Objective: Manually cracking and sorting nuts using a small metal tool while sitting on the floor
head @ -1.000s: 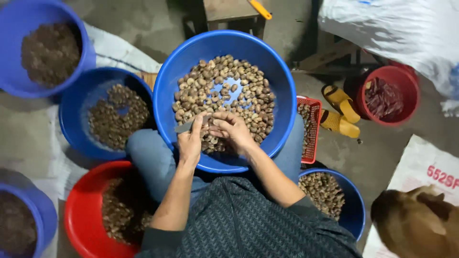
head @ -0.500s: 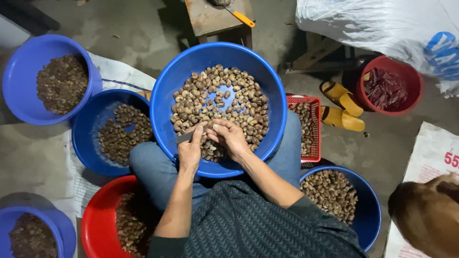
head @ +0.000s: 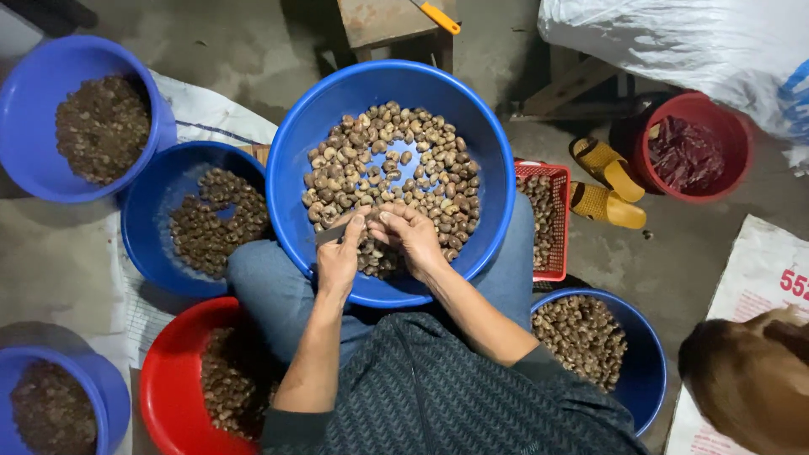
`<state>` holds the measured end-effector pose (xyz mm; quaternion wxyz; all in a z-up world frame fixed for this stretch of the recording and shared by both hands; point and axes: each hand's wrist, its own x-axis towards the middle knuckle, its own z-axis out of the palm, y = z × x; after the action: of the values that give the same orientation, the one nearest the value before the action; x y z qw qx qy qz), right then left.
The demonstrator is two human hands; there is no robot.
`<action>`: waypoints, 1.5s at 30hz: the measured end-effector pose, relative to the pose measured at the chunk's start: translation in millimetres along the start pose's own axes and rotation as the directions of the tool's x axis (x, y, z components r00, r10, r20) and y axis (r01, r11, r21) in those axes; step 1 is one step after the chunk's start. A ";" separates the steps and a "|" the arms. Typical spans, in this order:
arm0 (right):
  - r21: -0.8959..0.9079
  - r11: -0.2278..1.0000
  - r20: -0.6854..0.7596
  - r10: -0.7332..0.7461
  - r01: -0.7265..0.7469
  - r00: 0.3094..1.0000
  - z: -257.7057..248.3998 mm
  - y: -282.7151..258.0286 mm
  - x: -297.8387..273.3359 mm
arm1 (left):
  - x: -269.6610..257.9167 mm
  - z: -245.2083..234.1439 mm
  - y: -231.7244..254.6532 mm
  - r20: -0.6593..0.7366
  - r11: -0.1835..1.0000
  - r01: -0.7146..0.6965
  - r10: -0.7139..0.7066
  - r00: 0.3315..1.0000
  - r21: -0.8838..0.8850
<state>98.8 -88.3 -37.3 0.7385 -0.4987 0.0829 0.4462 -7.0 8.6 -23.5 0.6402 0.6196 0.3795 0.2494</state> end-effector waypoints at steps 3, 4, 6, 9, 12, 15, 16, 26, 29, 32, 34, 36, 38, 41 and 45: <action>-0.006 1.000 0.004 0.016 -0.016 1.000 -4.3 3.4 1.3 | -0.8 -0.1 4.8 0.008 0.997 -0.022 0.021 1.000 0.076; -0.003 1.000 0.012 0.012 -0.012 1.000 -5.2 4.5 0.5 | -1.4 -1.0 4.3 -0.009 0.995 -0.020 0.020 1.000 0.096; -0.005 1.000 0.026 0.030 -0.030 0.999 -5.8 4.9 -0.9 | -2.4 0.0 4.1 -0.042 0.992 0.001 0.005 0.999 0.122; 0.001 1.000 0.015 0.013 -0.013 1.000 -1.2 2.1 -3.7 | -1.8 1.1 7.2 -0.064 0.997 -0.054 0.058 0.996 0.059; -0.028 1.000 0.007 -0.002 0.002 1.000 3.1 -2.5 -8.2 | -0.3 0.4 6.3 -0.035 0.988 -0.124 0.127 0.991 0.090; -0.030 1.000 0.019 -0.001 0.002 1.000 7.0 -6.9 -10.9 | -2.0 1.9 10.2 -0.095 0.993 -0.120 0.121 0.988 0.013; -0.017 1.000 0.001 -0.008 0.008 1.000 7.3 -9.1 -11.3 | -3.3 2.0 18.6 -0.040 0.988 -0.154 0.154 0.987 0.004; -0.045 0.997 0.043 -0.064 0.066 0.997 -2.3 -3.1 -6.7 | -0.8 3.3 12.8 0.036 0.972 -0.223 0.226 0.973 -0.079; -0.046 0.995 0.059 -0.085 0.088 0.995 1.1 -1.7 -10.6 | -2.1 -2.9 9.2 -0.003 0.983 -0.179 0.179 0.984 -0.036; -0.068 0.993 0.078 -0.089 0.095 0.993 5.8 -10.0 -13.5 | -4.4 1.0 28.2 0.013 0.983 -0.169 0.170 0.985 -0.065; -0.081 0.994 0.081 -0.071 0.077 0.994 7.1 -12.1 -16.2 | -3.1 -1.0 16.9 0.004 0.983 -0.176 0.177 0.984 -0.055; -0.094 0.994 0.086 -0.051 0.059 0.995 7.8 -13.7 -16.9 | -3.2 -0.9 15.5 -0.007 0.982 -0.184 0.183 0.983 -0.045; -0.052 0.998 0.087 -0.038 0.042 0.995 8.1 -13.8 -16.1 | -5.2 0.2 23.6 -0.027 0.982 -0.158 0.156 0.987 -0.103; -0.036 0.999 0.058 -0.024 0.026 0.998 0.9 -8.9 -8.5 | -1.6 2.4 21.9 0.045 0.963 -0.243 0.250 0.967 -0.118; -0.012 1.000 0.058 0.009 -0.009 0.998 -1.5 -8.7 -8.0 | -3.6 -0.3 19.6 0.035 0.965 -0.228 0.235 0.971 -0.132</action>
<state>101.0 -95.0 -27.8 0.7355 -0.4895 0.0609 0.4644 -6.4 8.1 -3.5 0.6542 0.6238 0.2714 0.3304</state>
